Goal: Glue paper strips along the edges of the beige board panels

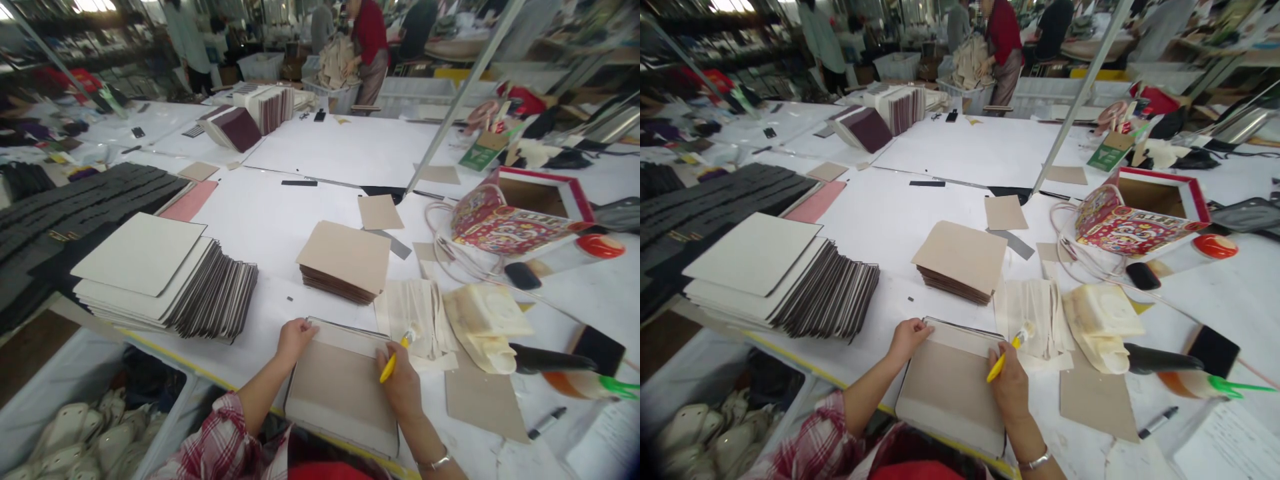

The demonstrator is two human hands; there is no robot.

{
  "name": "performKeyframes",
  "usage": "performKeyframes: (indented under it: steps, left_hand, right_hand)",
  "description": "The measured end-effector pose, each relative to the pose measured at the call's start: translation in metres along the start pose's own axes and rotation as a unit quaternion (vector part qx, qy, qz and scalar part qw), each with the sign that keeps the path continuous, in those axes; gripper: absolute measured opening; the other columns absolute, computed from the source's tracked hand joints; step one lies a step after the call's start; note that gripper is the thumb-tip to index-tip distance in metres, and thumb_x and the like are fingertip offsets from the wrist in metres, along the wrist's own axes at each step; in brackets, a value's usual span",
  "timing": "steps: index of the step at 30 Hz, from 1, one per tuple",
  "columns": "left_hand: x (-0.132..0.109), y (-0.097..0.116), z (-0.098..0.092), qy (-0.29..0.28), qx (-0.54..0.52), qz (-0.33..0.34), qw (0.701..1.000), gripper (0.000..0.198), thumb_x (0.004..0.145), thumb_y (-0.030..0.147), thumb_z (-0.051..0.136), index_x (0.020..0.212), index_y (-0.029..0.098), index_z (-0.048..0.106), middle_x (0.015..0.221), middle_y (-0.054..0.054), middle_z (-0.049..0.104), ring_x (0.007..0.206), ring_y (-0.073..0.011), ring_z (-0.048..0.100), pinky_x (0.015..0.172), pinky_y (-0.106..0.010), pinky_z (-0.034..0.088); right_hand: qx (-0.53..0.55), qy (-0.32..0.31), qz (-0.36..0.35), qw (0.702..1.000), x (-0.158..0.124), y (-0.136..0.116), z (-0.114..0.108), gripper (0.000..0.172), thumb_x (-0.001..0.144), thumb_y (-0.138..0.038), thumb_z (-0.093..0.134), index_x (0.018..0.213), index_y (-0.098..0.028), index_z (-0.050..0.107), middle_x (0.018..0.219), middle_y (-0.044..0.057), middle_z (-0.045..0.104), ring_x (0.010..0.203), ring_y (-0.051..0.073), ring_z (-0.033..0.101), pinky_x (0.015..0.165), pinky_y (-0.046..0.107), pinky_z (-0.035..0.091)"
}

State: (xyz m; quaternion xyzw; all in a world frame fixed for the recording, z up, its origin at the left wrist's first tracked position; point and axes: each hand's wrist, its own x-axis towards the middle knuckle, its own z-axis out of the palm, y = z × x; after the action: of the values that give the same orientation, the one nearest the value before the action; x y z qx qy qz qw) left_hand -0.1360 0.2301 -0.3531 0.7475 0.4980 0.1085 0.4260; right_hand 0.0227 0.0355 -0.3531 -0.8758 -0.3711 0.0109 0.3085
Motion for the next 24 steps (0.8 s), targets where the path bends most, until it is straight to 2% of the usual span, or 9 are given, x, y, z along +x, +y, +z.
performKeyframes:
  steps: [6, 13, 24]
  left_hand:
    - [0.0046, -0.0055, 0.0034, -0.005, 0.005, -0.008, 1.0, 0.029, 0.067, 0.042, 0.056, 0.055, 0.016, 0.053, 0.05, 0.003, 0.05, 0.051, -0.0106, 0.045, 0.05, -0.021, 0.029]
    - [0.0041, -0.0014, 0.0027, -0.019, 0.014, -0.008, 1.0, 0.032, 0.067, 0.046, 0.054, 0.053, 0.017, 0.051, 0.048, 0.004, 0.049, 0.049, -0.0108, 0.044, 0.048, -0.021, 0.029]
    - [0.0061, -0.0036, 0.0078, -0.03, 0.049, -0.028, 0.998, 0.035, 0.065, 0.05, 0.055, 0.051, 0.018, 0.049, 0.046, 0.003, 0.049, 0.049, -0.0124, 0.045, 0.047, -0.021, 0.029]
  right_hand:
    - [0.005, 0.004, 0.016, 1.0, 0.0033, 0.0023, 0.0001, 0.034, 0.083, -0.043, 0.039, 0.102, -0.016, 0.046, 0.087, 0.009, 0.061, 0.075, 0.02, 0.061, 0.064, 0.03, 0.047]
    - [0.023, -0.025, 0.055, 0.998, 0.0038, 0.0029, -0.0019, 0.032, 0.082, -0.036, 0.04, 0.106, -0.015, 0.044, 0.088, 0.008, 0.06, 0.077, 0.019, 0.06, 0.067, 0.03, 0.047]
    - [0.042, -0.02, 0.064, 0.997, 0.0047, 0.0022, -0.0047, 0.029, 0.082, -0.028, 0.038, 0.109, -0.016, 0.042, 0.09, 0.008, 0.058, 0.079, 0.019, 0.059, 0.07, 0.031, 0.047]
